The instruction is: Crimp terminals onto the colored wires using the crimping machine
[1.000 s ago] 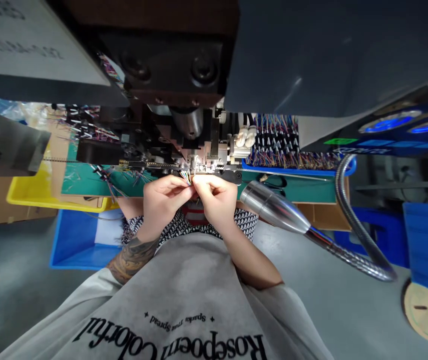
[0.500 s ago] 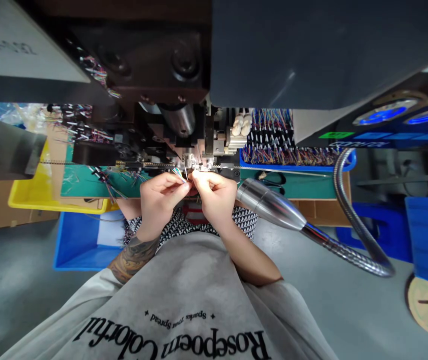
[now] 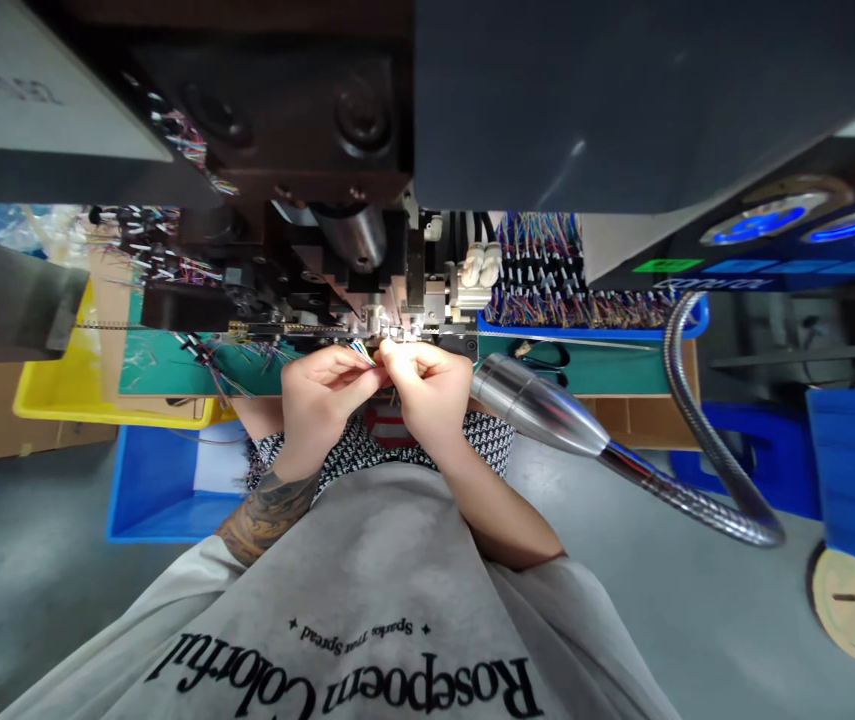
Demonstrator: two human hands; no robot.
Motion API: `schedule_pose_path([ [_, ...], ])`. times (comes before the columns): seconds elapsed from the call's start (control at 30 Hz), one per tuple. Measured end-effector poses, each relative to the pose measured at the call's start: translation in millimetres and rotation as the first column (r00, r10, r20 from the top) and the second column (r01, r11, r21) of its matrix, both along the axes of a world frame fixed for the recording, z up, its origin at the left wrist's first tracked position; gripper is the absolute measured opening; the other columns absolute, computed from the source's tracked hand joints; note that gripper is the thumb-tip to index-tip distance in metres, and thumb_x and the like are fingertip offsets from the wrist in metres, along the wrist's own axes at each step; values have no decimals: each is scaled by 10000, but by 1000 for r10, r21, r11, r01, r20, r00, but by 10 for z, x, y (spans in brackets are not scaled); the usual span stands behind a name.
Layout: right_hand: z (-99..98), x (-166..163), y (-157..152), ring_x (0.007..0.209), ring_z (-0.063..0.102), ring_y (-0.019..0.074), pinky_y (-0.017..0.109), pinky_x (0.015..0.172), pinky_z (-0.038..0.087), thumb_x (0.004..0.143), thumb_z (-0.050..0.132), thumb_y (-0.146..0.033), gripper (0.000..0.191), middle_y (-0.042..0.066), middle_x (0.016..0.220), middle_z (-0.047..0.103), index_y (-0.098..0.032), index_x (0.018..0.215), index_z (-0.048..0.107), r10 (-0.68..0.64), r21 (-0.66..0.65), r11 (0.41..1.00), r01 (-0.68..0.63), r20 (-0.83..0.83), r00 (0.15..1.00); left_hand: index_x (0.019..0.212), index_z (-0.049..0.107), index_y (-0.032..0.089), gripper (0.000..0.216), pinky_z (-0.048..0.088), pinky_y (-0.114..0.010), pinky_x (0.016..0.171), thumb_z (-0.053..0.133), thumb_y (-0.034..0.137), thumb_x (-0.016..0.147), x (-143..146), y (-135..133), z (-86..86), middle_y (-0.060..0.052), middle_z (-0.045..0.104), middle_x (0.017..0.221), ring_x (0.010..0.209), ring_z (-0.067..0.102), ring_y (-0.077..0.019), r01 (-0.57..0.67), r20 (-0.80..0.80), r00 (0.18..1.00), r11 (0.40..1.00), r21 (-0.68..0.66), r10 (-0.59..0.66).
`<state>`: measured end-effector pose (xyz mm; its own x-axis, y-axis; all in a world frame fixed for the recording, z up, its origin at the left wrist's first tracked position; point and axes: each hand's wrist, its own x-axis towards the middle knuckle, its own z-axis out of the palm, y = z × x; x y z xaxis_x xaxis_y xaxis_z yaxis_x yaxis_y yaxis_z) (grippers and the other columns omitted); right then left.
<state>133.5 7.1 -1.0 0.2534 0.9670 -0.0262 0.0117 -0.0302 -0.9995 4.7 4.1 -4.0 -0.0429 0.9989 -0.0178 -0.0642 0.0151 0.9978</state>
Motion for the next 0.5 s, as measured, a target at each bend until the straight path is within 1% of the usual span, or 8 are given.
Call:
schedule_pose_path([
  [0.1,12,-7,7,528,430,102,260,513,401,881,712,-373,372,-25,513,493,-193,559,666,-3,-1,1000,3,6,1000,778,739,177,139,666,-269,702,834,277,797,-17,4,15,-30,801,803,753,787,-172,-2,-56,998,1000,6,3],
  [0.2,-9,-4,-3,523,439,100,259,518,412,884,710,-388,321,-26,526,514,-193,631,733,10,-10,1000,-10,10,1000,773,740,179,150,658,-269,669,822,300,810,-29,6,17,-30,799,783,731,782,-177,-4,-94,996,1000,-8,4],
  [0.3,-39,7,-31,534,463,104,260,521,423,874,724,-388,276,-20,551,555,-200,679,777,36,-18,999,-36,4,999,786,761,181,127,651,-270,647,827,289,797,-35,5,-5,-30,803,773,705,775,-180,-6,-98,995,1000,-22,4],
  [0.37,-54,15,-56,566,512,116,269,541,453,864,748,-380,219,-12,591,611,-209,742,811,45,-9,999,-45,7,999,801,776,178,104,645,-267,640,822,271,793,-38,2,-22,-33,806,776,698,770,-179,3,-110,994,1000,-30,-6],
  [0.43,-62,17,-78,606,566,131,285,580,492,865,755,-365,184,-3,635,659,-217,783,825,37,16,999,-37,14,999,802,779,176,93,644,-261,641,817,260,793,-37,1,-29,-33,805,776,697,768,-173,19,-108,994,999,-26,-22],
  [0.5,-60,13,-90,628,595,140,296,603,510,869,743,-347,175,-1,649,673,-218,781,821,2,34,999,-3,18,1000,792,770,180,97,652,-258,662,822,261,786,-29,1,-25,-27,804,781,708,769,-166,28,-75,997,1000,-12,-28],
])
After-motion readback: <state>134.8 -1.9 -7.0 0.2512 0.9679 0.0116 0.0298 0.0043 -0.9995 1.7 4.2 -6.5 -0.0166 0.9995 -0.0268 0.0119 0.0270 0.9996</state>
